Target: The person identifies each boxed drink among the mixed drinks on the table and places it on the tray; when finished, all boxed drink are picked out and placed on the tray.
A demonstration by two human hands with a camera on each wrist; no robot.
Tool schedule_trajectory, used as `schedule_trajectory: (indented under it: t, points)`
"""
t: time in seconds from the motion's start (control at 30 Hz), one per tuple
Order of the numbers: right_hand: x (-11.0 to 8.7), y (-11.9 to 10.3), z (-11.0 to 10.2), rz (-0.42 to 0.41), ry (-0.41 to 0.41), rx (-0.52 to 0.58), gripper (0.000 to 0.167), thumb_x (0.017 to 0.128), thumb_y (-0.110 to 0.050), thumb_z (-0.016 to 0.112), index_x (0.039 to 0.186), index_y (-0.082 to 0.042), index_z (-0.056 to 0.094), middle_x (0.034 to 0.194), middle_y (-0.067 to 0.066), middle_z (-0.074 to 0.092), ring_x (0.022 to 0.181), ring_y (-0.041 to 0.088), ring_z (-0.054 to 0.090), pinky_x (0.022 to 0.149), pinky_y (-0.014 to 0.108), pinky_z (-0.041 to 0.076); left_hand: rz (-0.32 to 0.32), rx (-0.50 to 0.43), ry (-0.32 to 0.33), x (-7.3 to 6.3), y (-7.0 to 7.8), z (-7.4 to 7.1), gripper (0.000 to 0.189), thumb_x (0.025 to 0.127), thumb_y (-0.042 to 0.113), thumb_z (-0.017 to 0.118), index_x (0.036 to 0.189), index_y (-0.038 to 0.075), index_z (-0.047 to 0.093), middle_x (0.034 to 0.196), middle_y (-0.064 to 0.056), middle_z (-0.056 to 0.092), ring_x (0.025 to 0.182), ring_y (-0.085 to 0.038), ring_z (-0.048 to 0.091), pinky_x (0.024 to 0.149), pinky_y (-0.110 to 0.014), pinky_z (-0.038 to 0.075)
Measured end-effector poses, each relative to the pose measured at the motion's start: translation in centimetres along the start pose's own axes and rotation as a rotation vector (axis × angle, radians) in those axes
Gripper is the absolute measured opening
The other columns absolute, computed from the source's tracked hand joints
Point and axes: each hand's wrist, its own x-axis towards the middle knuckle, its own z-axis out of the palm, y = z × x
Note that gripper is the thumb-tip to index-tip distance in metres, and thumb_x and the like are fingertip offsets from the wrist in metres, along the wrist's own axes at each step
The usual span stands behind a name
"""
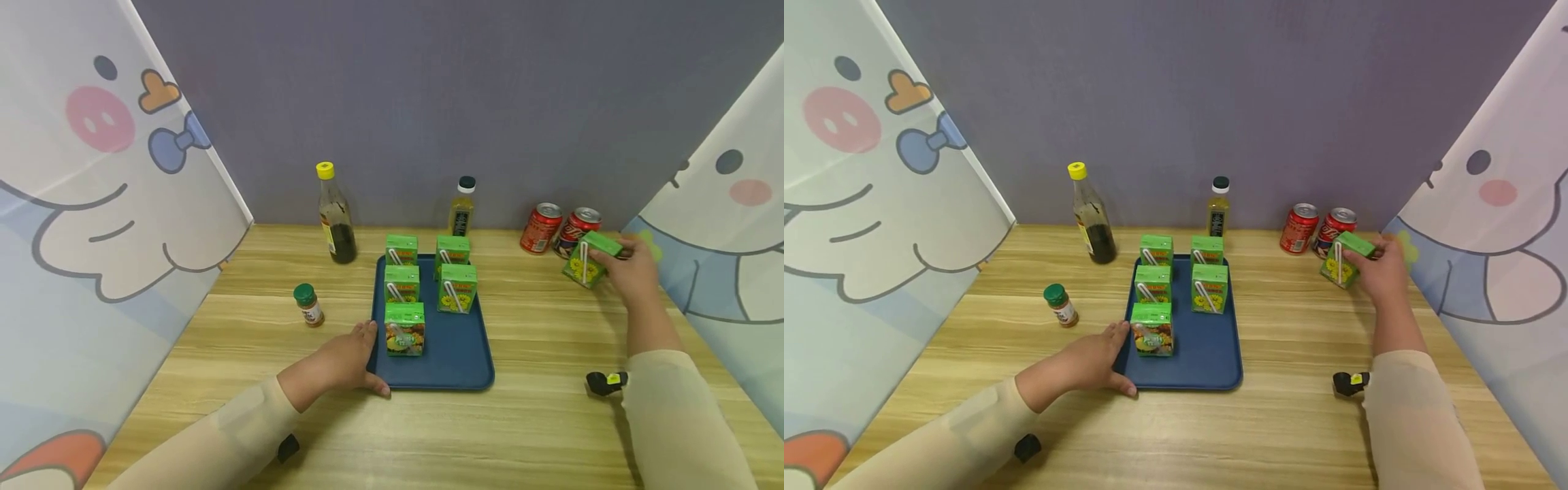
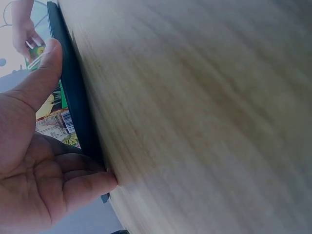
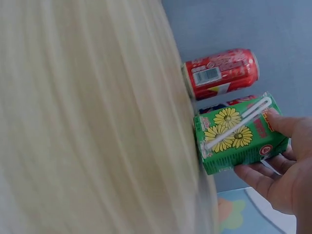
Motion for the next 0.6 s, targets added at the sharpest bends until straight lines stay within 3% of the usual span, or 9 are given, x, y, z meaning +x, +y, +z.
schedule_trajectory:
  t: [0.13, 0.27, 0.6]
  points:
    - [-0.9, -1.2, -0.2, -0.024, -0.028, 0.042, 0.096, 0.086, -0.058, 0.063, 0.151, 0.001, 0.024, 0.127, 0.009, 0.046, 0.090, 0.002, 0.049, 0.069, 0.015, 0.053, -0.004, -0.003, 0.000, 0.2, -0.1, 0.1, 0.126, 0.068, 0.071, 0.073, 0.154, -0.005, 0.020, 0.158, -0.024, 0.025, 0.147, -0.035, 0.025, 0.113, -0.048, 0.035]
    - [-1.9, -3.3, -0.1, -0.063, -0.042, 0.083, 0.091, 0.084, -0.060, 0.065, 0.146, -0.002, 0.032, 0.116, -0.003, 0.048, 0.087, -0.001, 0.052, 0.069, 0.015, 0.054, -0.003, -0.006, 0.006, 0.2, -0.1, 0.1, 0.127, 0.067, 0.070, 0.074, 0.154, -0.005, 0.020, 0.158, -0.025, 0.025, 0.147, -0.035, 0.026, 0.113, -0.048, 0.035]
    - [-6.1, -9.3, 0.2, -0.239, -0.106, 0.156, 0.053, 0.086, -0.045, 0.071, 0.125, -0.021, 0.045, 0.110, -0.005, 0.054, 0.086, -0.002, 0.059, 0.067, 0.018, 0.056, -0.006, 0.003, 0.000, 0.2, 0.0, 0.2, 0.127, 0.068, 0.070, 0.074, 0.154, -0.005, 0.019, 0.159, -0.024, 0.024, 0.147, -0.034, 0.025, 0.113, -0.047, 0.035]
